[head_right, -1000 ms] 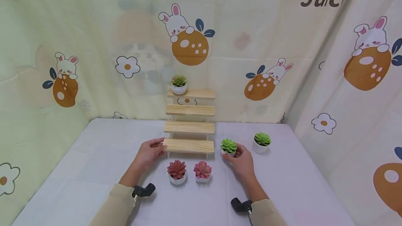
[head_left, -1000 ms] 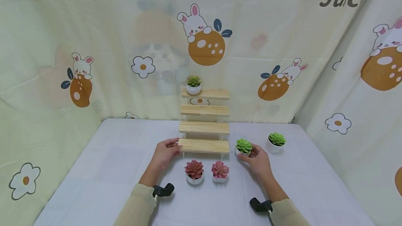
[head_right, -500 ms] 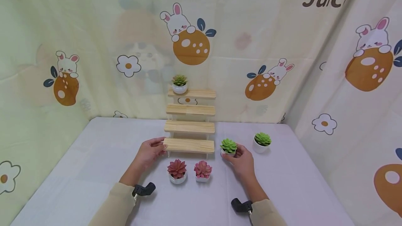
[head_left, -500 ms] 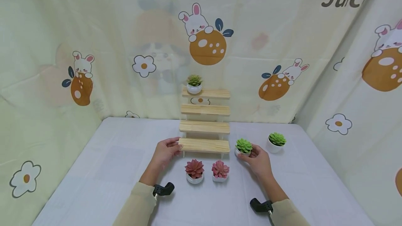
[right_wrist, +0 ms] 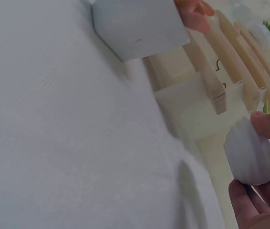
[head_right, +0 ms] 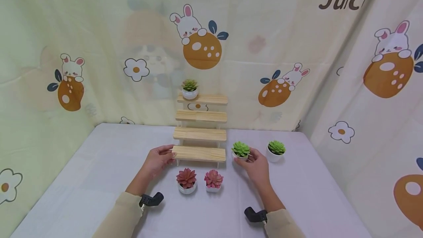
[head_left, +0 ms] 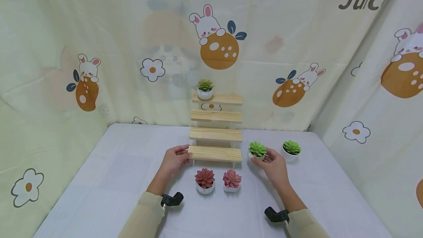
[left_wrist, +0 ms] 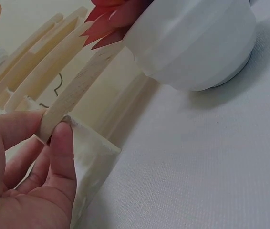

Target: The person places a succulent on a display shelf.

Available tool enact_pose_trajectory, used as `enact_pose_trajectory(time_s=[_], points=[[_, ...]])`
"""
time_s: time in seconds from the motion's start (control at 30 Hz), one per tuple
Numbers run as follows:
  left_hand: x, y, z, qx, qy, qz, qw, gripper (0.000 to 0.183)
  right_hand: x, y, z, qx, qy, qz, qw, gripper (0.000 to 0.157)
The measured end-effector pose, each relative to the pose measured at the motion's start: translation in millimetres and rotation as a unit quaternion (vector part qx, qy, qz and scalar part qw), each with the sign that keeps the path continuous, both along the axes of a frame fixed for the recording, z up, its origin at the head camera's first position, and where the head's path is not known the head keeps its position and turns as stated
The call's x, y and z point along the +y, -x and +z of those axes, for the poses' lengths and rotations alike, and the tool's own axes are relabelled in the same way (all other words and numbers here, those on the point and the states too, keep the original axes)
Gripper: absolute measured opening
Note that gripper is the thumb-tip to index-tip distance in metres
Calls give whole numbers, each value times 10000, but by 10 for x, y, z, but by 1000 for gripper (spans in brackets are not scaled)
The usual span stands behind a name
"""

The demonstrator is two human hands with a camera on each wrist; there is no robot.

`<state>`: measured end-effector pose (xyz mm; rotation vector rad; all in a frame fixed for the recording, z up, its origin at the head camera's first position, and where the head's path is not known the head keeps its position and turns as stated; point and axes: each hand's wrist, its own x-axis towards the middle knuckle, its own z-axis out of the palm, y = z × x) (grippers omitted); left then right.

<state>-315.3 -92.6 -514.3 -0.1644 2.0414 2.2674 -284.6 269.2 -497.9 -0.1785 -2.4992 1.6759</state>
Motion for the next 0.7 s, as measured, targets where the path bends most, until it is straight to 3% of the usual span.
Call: enact_pose_trajectory(time_s=[0.5, 0.7], points=[[-1, 7, -14, -47, 71, 17, 10000, 42, -81, 28, 333, 234, 83, 73, 9997, 86], [6, -4, -12, 53, -152, 21, 9999, 41, -127, 81, 482, 399, 173, 162, 9989, 86]])
